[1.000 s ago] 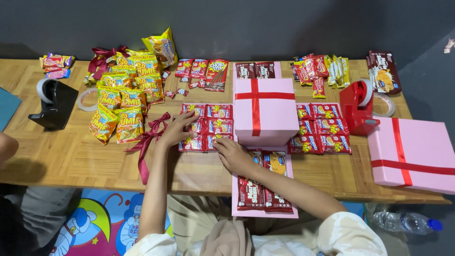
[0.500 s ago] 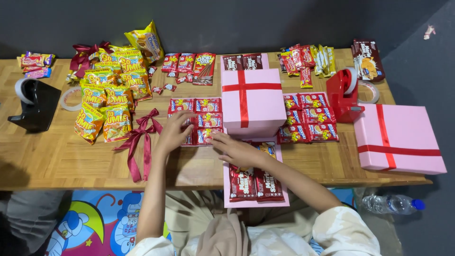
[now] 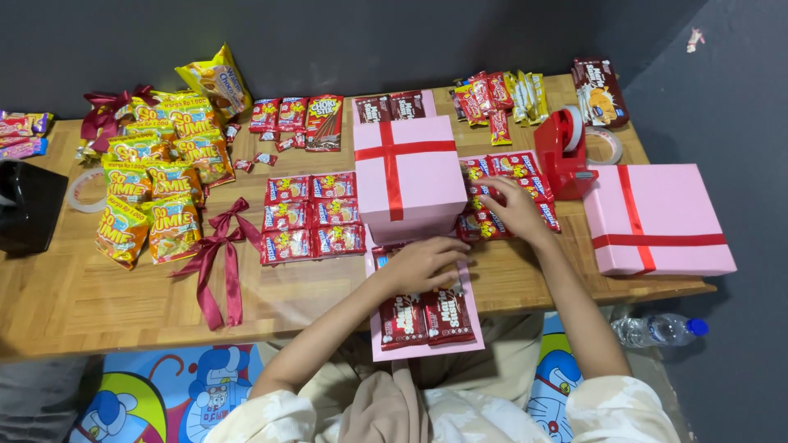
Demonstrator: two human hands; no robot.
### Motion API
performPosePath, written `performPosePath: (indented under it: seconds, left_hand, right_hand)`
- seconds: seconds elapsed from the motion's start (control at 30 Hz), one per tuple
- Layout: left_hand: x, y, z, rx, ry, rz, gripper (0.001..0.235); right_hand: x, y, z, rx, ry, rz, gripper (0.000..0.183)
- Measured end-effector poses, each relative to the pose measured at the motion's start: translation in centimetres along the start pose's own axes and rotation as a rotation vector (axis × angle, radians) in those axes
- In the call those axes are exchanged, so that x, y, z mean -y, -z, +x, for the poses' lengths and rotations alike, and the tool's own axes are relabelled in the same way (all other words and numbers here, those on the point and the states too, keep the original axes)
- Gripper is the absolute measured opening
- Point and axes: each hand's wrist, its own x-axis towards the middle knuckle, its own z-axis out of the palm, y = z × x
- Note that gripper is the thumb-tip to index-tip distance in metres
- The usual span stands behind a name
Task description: Arranging snack packets inside a decorative gift box and then closing it with a lid.
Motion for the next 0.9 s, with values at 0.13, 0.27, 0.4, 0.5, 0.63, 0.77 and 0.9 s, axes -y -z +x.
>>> performPosePath:
  seconds: [0.13,0.27,0.4,0.5,0.63,0.77,0.9]
  left_hand:
    - [-1.3,-1.6,1.7,0.16,0.065,0.091,0.049]
    - [0.7,-4.4,2.5,0.206,0.162,0.151,0.065]
    - [2.1,-6.4,3.5,0.159,0.245,0.259,0.08]
    - [2.9,-8.2,3.6,0.111,0.237,0.379,0.081]
    - [3.4,-8.9,3.8,0.108,0.261,0.407,0.081]
    - [3.2,-8.7,3.8,0.126,0.263,0.457,0.081]
    - [2.0,-7.5,3.9,0.127,0.275,0.457,0.077]
  right_hand:
    - [-0.6,-1.7,0.8,0.084,0.006,-0.148,0.067]
    - [-1.5,-3.3,0.9,0.139,-0.059,-0.384,0.066]
    - [-3.7,-4.1,1.4,0.068,-0.035,-0.446,0.058]
    - [-3.1,-3.4,1.8,0.118,-0.067,-0.461,0.059]
    - [1.3,0.0,2.5,0.221,-0.093,-0.349,0.053]
    - [2.8,1.0,2.4,0.349,-0.086,-0.332,0.06]
    - [2.1,0.7,2.2,0.361,-0.071,-0.454,0.054]
